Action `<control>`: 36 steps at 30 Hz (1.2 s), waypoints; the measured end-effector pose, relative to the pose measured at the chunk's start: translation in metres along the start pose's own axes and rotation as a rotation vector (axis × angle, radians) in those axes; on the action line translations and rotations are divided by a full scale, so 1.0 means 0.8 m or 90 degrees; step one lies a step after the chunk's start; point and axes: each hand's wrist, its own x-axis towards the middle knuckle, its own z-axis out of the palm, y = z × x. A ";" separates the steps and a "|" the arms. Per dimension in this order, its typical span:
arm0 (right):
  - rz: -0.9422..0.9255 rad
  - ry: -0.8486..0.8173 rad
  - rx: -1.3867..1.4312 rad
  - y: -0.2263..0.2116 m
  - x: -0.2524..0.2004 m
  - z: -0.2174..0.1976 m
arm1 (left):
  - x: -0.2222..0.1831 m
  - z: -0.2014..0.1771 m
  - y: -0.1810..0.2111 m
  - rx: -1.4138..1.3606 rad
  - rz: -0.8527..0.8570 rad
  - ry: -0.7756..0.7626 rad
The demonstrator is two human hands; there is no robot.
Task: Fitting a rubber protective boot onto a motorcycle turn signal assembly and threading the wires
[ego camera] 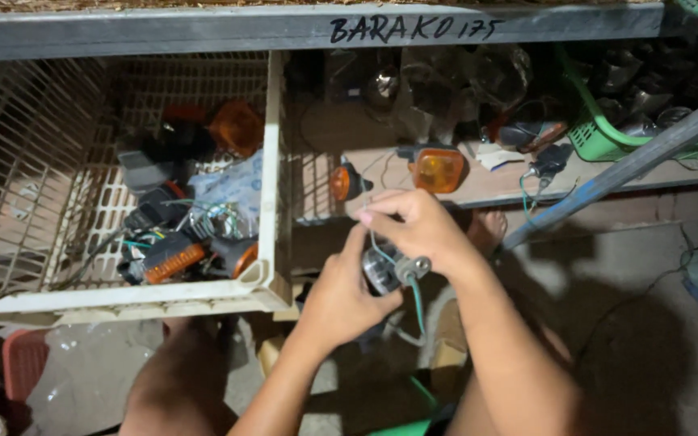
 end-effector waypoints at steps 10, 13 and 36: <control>0.010 -0.024 0.053 -0.021 0.007 0.017 | -0.005 -0.014 -0.009 -0.033 -0.010 0.033; 0.074 0.003 0.093 -0.012 0.004 0.008 | 0.000 -0.012 -0.012 -0.033 -0.013 0.047; 0.167 -0.016 0.251 0.002 -0.021 -0.022 | 0.013 0.004 0.021 0.098 -0.157 -0.043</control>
